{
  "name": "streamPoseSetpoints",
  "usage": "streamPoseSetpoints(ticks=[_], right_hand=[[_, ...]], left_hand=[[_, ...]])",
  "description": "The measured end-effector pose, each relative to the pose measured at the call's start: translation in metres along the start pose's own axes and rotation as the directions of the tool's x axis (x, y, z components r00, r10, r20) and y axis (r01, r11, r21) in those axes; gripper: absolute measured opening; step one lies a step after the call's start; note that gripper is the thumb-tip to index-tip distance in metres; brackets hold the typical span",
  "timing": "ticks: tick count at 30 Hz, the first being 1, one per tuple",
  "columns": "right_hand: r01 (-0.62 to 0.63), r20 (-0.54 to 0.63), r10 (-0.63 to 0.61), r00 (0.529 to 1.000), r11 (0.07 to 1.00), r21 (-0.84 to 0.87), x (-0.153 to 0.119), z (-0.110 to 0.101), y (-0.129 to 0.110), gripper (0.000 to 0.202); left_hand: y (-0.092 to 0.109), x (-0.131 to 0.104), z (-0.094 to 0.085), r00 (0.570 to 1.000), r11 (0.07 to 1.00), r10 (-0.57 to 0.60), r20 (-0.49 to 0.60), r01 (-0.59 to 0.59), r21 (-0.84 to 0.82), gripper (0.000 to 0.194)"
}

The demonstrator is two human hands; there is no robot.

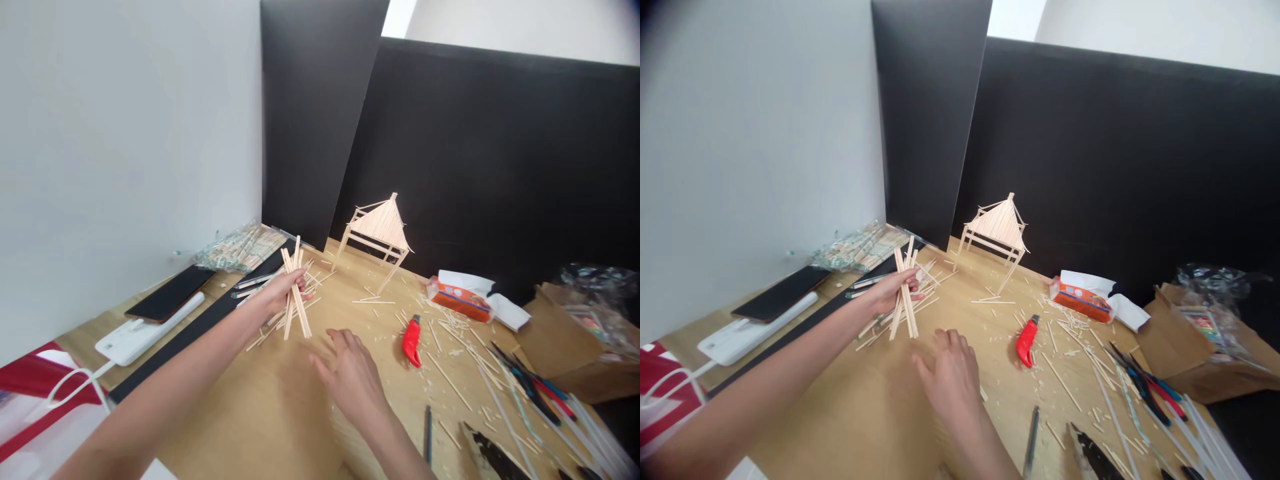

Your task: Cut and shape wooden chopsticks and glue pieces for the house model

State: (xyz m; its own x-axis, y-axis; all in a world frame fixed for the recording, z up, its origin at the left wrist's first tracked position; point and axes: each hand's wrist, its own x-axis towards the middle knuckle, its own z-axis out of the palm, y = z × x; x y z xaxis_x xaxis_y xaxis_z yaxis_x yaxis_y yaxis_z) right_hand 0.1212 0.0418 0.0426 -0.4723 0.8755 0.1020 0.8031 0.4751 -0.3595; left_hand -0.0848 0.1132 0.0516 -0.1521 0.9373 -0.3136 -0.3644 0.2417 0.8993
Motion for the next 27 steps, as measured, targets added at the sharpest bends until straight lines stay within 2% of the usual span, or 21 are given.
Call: streamPoseSetpoints(ticks=[3, 7, 11, 13, 17, 20, 23, 27], right_hand=[[-0.085, 0.058, 0.092, 0.994, 0.990, -0.115, -0.022, 0.001, 0.017, 0.042], [-0.181, 0.094, 0.206, 0.974, 0.958, -0.225, -0.044, 0.013, 0.031, 0.046], [-0.174, -0.013, 0.179, 0.984, 0.932, -0.317, -0.046, 0.018, 0.040, 0.048], [-0.172, -0.025, 0.175, 0.984, 0.921, -0.350, -0.043, 0.015, 0.047, 0.039], [-0.217, 0.092, 0.263, 0.960, 0.915, -0.340, -0.038, 0.007, 0.065, 0.020], [-0.245, 0.152, 0.303, 0.941, 0.917, -0.315, -0.036, 0.006, 0.071, 0.018], [-0.250, 0.177, 0.314, 0.933, 0.918, -0.308, -0.033, 0.007, 0.073, 0.016], [-0.266, 0.199, 0.334, 0.921, 0.915, -0.305, -0.031, 0.007, 0.074, 0.016]], left_hand=[[0.027, -0.002, -0.012, 0.999, 0.999, 0.042, 0.010, -0.042, 0.024, 0.019], [0.054, -0.001, -0.019, 0.988, 0.983, 0.157, -0.011, -0.155, 0.103, 0.021], [0.062, 0.006, -0.024, 0.976, 0.935, 0.217, -0.029, -0.199, 0.293, 0.023], [0.061, 0.012, -0.034, 0.971, 0.878, 0.235, -0.047, -0.192, 0.438, 0.025], [0.048, 0.034, -0.060, 0.962, 0.663, 0.237, -0.134, -0.059, 0.746, 0.021], [0.032, 0.052, -0.074, 0.959, 0.457, 0.217, -0.181, 0.064, 0.887, 0.024], [0.021, 0.069, -0.078, 0.946, 0.256, 0.259, -0.197, 0.130, 0.958, 0.031], [0.015, 0.080, -0.071, 0.930, 0.028, 0.331, -0.159, 0.159, 0.987, 0.034]])
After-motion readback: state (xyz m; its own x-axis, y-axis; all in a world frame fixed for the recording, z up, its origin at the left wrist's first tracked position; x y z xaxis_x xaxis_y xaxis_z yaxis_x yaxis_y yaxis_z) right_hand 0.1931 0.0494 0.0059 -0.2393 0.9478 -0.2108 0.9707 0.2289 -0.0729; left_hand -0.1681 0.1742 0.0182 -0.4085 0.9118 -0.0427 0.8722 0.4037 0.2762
